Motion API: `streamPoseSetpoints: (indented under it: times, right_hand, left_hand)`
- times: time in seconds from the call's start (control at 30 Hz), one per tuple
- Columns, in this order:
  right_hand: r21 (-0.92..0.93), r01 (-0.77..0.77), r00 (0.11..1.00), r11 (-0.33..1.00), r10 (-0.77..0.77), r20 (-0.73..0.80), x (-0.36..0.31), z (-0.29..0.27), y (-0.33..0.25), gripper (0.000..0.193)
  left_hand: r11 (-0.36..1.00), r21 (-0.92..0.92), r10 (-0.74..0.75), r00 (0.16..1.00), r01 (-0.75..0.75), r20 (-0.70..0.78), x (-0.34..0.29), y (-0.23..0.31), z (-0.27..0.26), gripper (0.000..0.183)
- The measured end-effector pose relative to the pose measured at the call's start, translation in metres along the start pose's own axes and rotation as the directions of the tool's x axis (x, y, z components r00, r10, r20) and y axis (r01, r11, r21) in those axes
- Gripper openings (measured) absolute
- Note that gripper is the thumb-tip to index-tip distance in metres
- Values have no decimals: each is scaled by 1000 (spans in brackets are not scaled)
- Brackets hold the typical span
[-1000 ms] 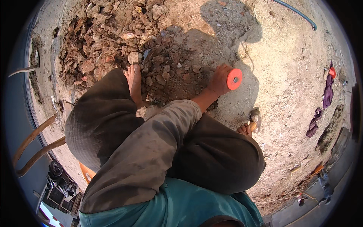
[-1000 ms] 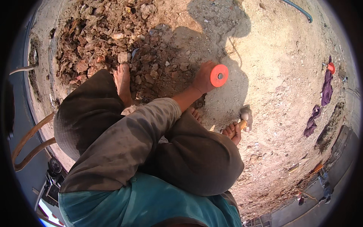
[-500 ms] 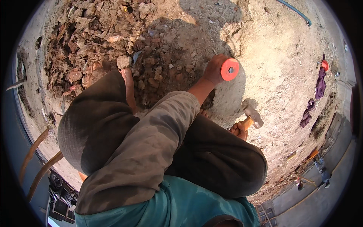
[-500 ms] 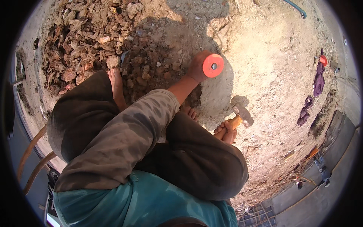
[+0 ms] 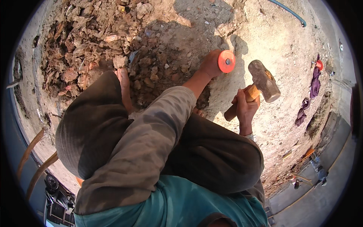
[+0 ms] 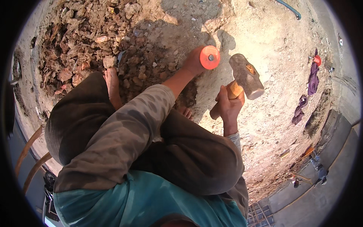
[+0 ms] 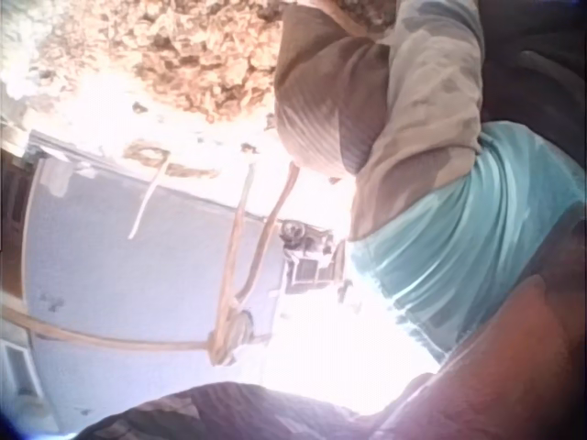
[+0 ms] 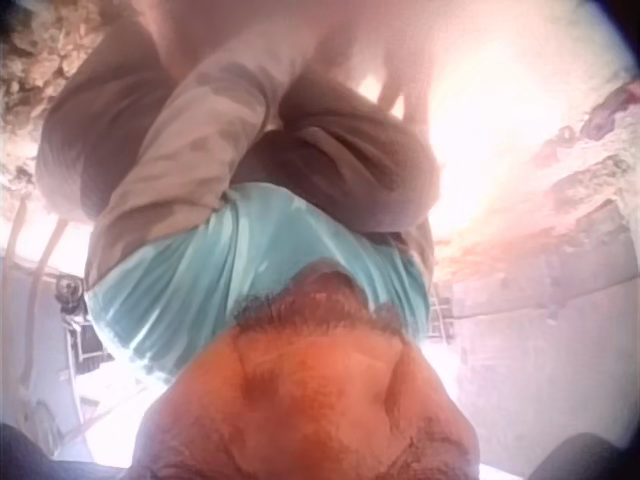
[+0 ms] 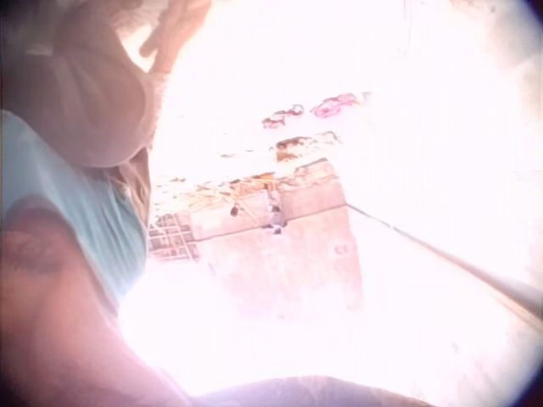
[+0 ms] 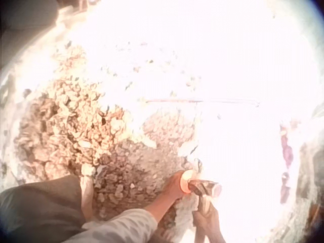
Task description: The person uses a hammer to strike a chisel while working on a rocky ground surface, occasionally picking up and repositioning the chisel.
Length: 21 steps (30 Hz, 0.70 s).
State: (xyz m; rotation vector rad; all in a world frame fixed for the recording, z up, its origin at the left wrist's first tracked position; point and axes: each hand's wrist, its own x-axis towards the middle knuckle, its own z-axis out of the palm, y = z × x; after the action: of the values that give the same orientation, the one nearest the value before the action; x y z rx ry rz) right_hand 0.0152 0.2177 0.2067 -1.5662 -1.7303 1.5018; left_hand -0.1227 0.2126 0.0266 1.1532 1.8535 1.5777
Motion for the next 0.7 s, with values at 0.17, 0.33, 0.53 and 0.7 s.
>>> streamPoseSetpoints:
  times: [0.17,0.33,0.53,0.7]
  right_hand:
    - [327,-262,963,908,223,152,-8,-9,32,20]
    - [372,407,913,834,-361,-190,4,-52,-80,18]
    - [358,358,919,862,-257,-300,17,8,-34,15]
    - [436,-276,947,857,164,277,5,3,70,21]
  left_hand:
    - [986,99,-147,979,134,141,-2,8,-6,43]
    - [995,95,8,999,-12,40,-6,2,-3,46]
    - [998,60,22,999,-24,32,1,-7,-5,43]
    - [993,89,-77,996,73,35,5,-6,-8,36]
